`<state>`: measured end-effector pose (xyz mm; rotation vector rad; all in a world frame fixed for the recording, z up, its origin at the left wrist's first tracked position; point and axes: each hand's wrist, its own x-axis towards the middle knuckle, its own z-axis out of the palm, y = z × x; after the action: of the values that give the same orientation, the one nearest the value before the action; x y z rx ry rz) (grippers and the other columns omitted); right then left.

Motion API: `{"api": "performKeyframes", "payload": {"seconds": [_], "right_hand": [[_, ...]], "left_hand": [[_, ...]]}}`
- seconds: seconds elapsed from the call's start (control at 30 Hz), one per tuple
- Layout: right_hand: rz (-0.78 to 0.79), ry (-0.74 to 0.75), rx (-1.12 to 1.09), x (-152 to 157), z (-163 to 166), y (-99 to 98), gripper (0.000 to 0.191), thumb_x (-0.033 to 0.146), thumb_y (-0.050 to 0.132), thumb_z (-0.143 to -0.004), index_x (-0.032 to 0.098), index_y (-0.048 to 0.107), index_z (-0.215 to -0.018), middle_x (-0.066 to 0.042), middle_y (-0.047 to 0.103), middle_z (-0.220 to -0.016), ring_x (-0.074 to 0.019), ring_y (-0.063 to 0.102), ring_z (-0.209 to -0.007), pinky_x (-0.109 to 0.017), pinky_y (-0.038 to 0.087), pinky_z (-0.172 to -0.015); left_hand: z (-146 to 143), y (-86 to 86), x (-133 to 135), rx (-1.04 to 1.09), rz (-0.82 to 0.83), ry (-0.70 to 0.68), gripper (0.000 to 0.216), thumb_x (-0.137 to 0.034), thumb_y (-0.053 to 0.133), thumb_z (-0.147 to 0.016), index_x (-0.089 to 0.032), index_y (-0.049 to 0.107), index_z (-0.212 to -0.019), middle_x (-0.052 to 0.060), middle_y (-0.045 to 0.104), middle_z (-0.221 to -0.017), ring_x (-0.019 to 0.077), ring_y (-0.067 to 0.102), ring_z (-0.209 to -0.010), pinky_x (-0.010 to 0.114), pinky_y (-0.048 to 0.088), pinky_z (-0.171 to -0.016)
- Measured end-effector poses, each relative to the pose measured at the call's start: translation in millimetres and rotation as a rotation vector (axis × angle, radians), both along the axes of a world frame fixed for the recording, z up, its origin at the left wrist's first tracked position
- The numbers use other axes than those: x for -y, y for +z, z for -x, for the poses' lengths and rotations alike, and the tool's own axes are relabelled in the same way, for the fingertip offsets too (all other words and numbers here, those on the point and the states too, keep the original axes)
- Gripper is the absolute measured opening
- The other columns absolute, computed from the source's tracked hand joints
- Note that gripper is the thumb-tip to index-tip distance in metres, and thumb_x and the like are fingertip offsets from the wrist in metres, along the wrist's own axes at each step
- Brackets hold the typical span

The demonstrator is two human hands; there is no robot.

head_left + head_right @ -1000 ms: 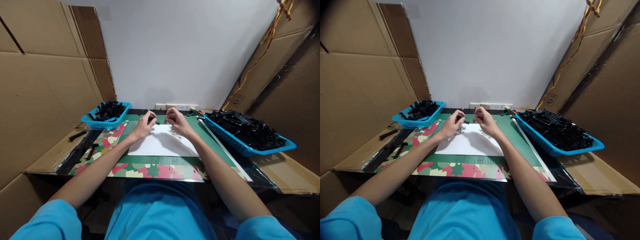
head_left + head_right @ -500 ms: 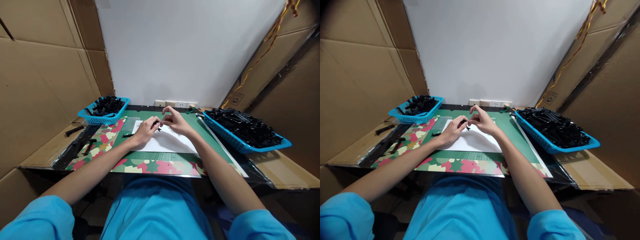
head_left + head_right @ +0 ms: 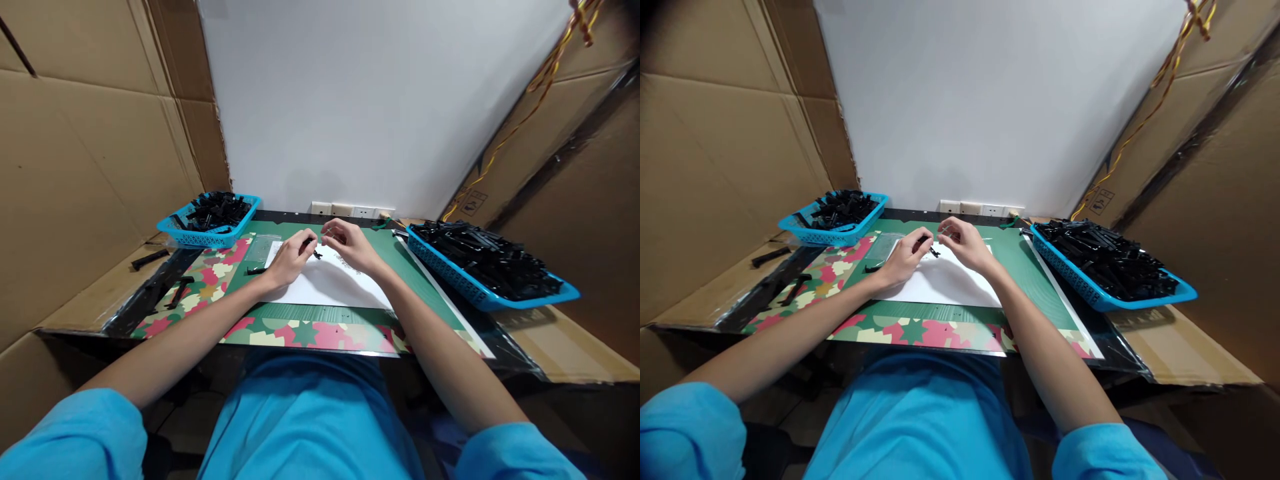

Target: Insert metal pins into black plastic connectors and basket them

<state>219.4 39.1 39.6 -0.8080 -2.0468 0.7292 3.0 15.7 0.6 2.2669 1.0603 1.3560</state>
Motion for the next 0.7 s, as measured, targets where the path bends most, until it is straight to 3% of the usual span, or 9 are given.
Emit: {"api": "performKeyframes", "payload": {"seconds": [0.07, 0.13, 0.27, 0.43, 0.57, 0.7], "right_hand": [[0.013, -0.053, -0.017, -2.6, 0.1, -1.6, 0.036, 0.053, 0.068, -0.099, 0.018, 0.068, -0.092, -0.001, 0.059, -0.075, -0.0144, 0.043, -0.068, -0.031, 0.031, -0.062], [0.125, -0.030, -0.027, -4.3, 0.8, -4.5, 0.044, 0.058, 0.068, -0.098, 0.017, 0.068, -0.084, -0.001, 0.055, -0.071, -0.0134, 0.039, -0.065, -0.031, 0.027, -0.060], [0.386, 0.123, -0.094, -3.4, 6.7, -11.1, 0.047, 0.063, 0.070, -0.097, 0.018, 0.067, -0.081, -0.001, 0.054, -0.073, -0.0129, 0.037, -0.064, -0.031, 0.026, -0.060], [0.557, 0.207, -0.250, 0.0, 15.6, -16.2, 0.043, 0.055, 0.076, -0.094, 0.019, 0.059, -0.077, 0.000, 0.050, -0.076, -0.0121, 0.032, -0.064, -0.031, 0.024, -0.060], [0.632, 0.203, -0.308, 0.7, 16.8, -18.0, 0.036, 0.047, 0.078, -0.091, 0.018, 0.060, -0.079, -0.001, 0.051, -0.079, -0.0115, 0.031, -0.065, -0.031, 0.022, -0.059], [0.600, 0.198, -0.333, 2.8, 17.8, -15.9, 0.032, 0.041, 0.077, -0.089, 0.018, 0.059, -0.076, -0.001, 0.052, -0.079, -0.0112, 0.033, -0.065, -0.031, 0.023, -0.060]], "left_hand": [[0.8, -0.7, -0.1, 0.003, -0.045, 0.047, 0.026, -0.042, 0.048, -0.112, -0.023, 0.063, -0.103, 0.002, 0.064, -0.094, 0.0180, 0.059, -0.083, 0.030, 0.045, -0.078], [1.9, -1.4, 0.4, -0.010, -0.070, 0.082, 0.024, -0.041, 0.048, -0.113, -0.024, 0.063, -0.105, 0.002, 0.064, -0.097, 0.0178, 0.060, -0.084, 0.030, 0.046, -0.078], [4.6, -2.1, 2.7, -0.100, -0.092, 0.164, 0.025, -0.042, 0.047, -0.114, -0.025, 0.064, -0.109, 0.003, 0.063, -0.102, 0.0181, 0.061, -0.084, 0.030, 0.045, -0.075], [7.9, -3.5, 3.7, -0.219, -0.118, 0.222, 0.027, -0.045, 0.044, -0.115, -0.028, 0.065, -0.117, 0.004, 0.060, -0.105, 0.0187, 0.061, -0.081, 0.030, 0.043, -0.069], [9.3, -5.1, 3.2, -0.261, -0.123, 0.221, 0.027, -0.045, 0.045, -0.114, -0.029, 0.066, -0.119, 0.005, 0.060, -0.108, 0.0189, 0.062, -0.081, 0.030, 0.042, -0.068], [6.0, -4.7, 3.6, -0.158, -0.107, 0.161, 0.027, -0.045, 0.046, -0.114, -0.027, 0.065, -0.114, 0.004, 0.062, -0.106, 0.0198, 0.063, -0.087, 0.030, 0.045, -0.075]]}}
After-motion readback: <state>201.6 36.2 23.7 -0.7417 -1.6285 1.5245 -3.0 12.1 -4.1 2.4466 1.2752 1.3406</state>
